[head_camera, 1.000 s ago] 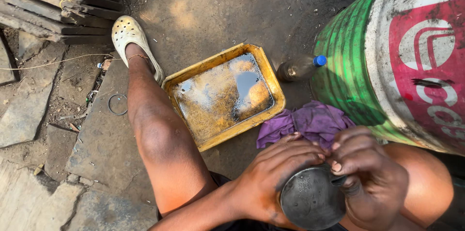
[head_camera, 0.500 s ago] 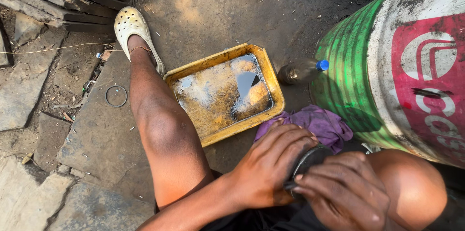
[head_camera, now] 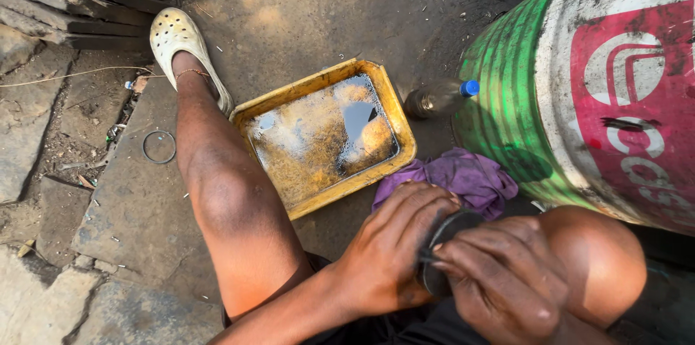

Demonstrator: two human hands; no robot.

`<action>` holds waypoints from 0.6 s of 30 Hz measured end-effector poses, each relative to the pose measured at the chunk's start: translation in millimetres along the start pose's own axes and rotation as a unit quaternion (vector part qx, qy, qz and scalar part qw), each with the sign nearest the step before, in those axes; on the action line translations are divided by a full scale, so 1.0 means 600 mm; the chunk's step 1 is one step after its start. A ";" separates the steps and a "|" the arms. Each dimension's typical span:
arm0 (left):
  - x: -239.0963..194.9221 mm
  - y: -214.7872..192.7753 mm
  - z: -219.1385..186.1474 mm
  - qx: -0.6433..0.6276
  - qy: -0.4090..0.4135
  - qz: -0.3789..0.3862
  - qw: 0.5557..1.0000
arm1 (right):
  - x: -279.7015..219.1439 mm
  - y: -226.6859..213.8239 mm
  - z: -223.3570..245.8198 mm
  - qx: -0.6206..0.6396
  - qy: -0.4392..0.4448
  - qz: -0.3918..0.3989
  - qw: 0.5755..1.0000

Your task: The person scrubs a small metal cylindrical part with a black abrasive pad, repeatedly dipping it into a yellow tray containing a dark liquid. They then wipe the part with a purple cloth. The person repeats this process on a second metal part.

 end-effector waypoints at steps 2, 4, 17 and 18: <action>0.003 -0.006 0.004 0.008 -0.025 -0.008 1.000 | 0.011 0.003 0.006 0.007 -0.020 0.005 1.000; 0.002 -0.007 0.002 0.005 -0.029 -0.011 1.000 | 0.018 0.004 0.008 0.008 -0.018 -0.005 1.000; -0.002 0.007 0.005 -0.010 -0.031 -0.010 0.999 | 0.001 -0.001 -0.009 -0.055 0.043 -0.003 0.998; -0.001 0.008 0.001 -0.014 -0.024 -0.013 1.000 | -0.002 -0.005 -0.010 -0.051 0.053 -0.007 0.997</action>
Point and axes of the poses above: each hand's wrist, its own x-axis towards the middle knuckle, its own y-axis out of the palm, z = x × y, the point moved 7 cm from there along x, towards the middle knuckle, and after that the axes turned 14 degrees about x, right-handed, at the moved point
